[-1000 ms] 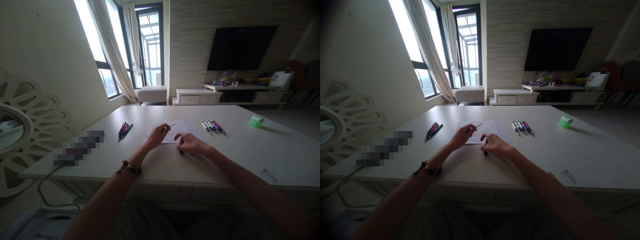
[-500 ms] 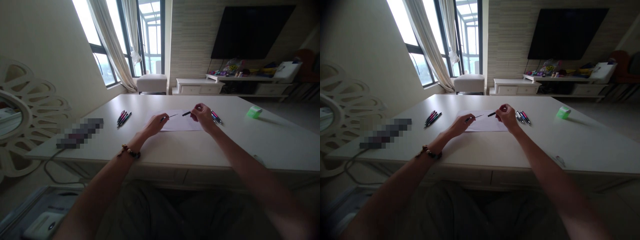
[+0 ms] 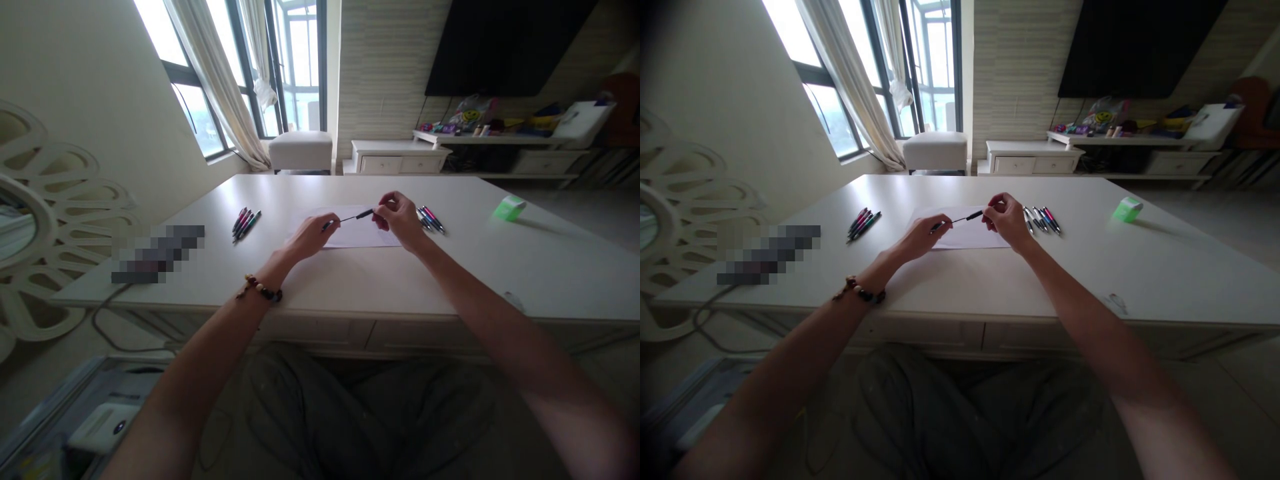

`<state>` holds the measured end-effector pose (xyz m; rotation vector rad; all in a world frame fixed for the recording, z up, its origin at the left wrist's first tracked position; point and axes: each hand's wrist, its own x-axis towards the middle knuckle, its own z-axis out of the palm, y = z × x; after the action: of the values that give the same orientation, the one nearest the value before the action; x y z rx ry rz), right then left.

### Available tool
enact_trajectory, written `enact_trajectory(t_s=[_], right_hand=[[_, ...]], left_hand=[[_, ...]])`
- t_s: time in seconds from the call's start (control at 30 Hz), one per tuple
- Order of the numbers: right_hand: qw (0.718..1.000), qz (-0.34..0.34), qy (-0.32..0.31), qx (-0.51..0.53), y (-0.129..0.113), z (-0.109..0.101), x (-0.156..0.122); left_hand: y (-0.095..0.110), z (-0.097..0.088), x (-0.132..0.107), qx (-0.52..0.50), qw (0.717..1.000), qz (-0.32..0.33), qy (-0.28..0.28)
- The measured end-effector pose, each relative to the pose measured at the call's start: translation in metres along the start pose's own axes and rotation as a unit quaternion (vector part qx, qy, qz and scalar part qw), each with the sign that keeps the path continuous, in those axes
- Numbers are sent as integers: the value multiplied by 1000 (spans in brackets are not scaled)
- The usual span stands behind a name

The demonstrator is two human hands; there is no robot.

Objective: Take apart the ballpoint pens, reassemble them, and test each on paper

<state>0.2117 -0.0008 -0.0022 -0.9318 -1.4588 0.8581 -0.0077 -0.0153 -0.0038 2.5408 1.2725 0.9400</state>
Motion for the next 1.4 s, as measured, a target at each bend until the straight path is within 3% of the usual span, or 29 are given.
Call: enact_trajectory(t_s=[0.3,0.83,1.4], right_hand=[[998,-30,62,8,-4,-3,0],[992,21,-120,37,4,9,-10],[992,-7,-116,-41,8,8,-12]], left_hand=[[2,-1,0,-11,1000,-4,-7],[3,3,0,-24,1000,11,-8],[-3,9,1,4,997,74,35]])
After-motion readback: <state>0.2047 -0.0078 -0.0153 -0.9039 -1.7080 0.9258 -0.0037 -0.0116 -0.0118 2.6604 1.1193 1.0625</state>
